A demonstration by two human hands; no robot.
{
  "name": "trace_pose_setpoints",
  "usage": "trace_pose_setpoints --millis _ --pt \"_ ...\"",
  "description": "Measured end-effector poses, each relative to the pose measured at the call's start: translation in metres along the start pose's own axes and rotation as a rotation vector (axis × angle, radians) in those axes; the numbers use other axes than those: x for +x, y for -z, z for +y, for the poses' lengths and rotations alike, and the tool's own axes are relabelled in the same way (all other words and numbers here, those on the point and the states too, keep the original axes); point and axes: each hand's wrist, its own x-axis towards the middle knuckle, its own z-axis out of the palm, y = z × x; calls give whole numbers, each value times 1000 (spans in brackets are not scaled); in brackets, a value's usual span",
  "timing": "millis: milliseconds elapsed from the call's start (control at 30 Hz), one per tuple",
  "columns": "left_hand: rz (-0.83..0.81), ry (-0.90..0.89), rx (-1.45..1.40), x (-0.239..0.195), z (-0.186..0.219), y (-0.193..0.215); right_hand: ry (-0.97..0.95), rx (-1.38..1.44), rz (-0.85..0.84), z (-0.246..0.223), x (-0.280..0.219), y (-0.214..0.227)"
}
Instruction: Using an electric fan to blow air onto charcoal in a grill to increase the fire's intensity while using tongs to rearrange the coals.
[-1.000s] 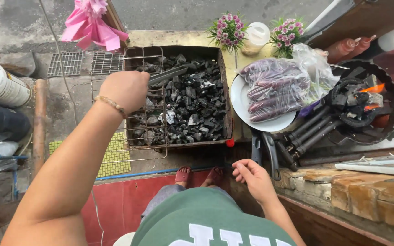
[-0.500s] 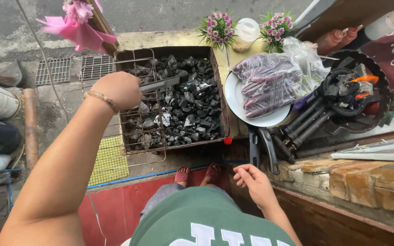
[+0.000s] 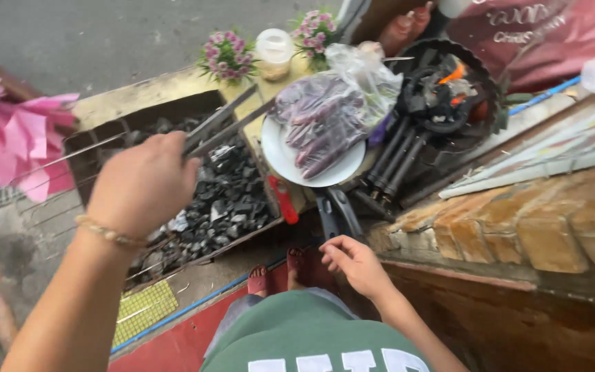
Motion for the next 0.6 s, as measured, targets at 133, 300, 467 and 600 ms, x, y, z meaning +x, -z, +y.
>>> trace_pose_setpoints --millis 133,300,467,600 --pt "-32 -240 -107 75 99 -41 16 69 31 -4 -13 7" --pt "-16 -545 -89 179 226 -113 -111 217 58 18 -24 28" --pt "-76 -559 11 255 323 -136 -31 327 84 57 -21 50" --pt "-154 -503 67 282 365 -138 -93 447 135 59 -20 60"
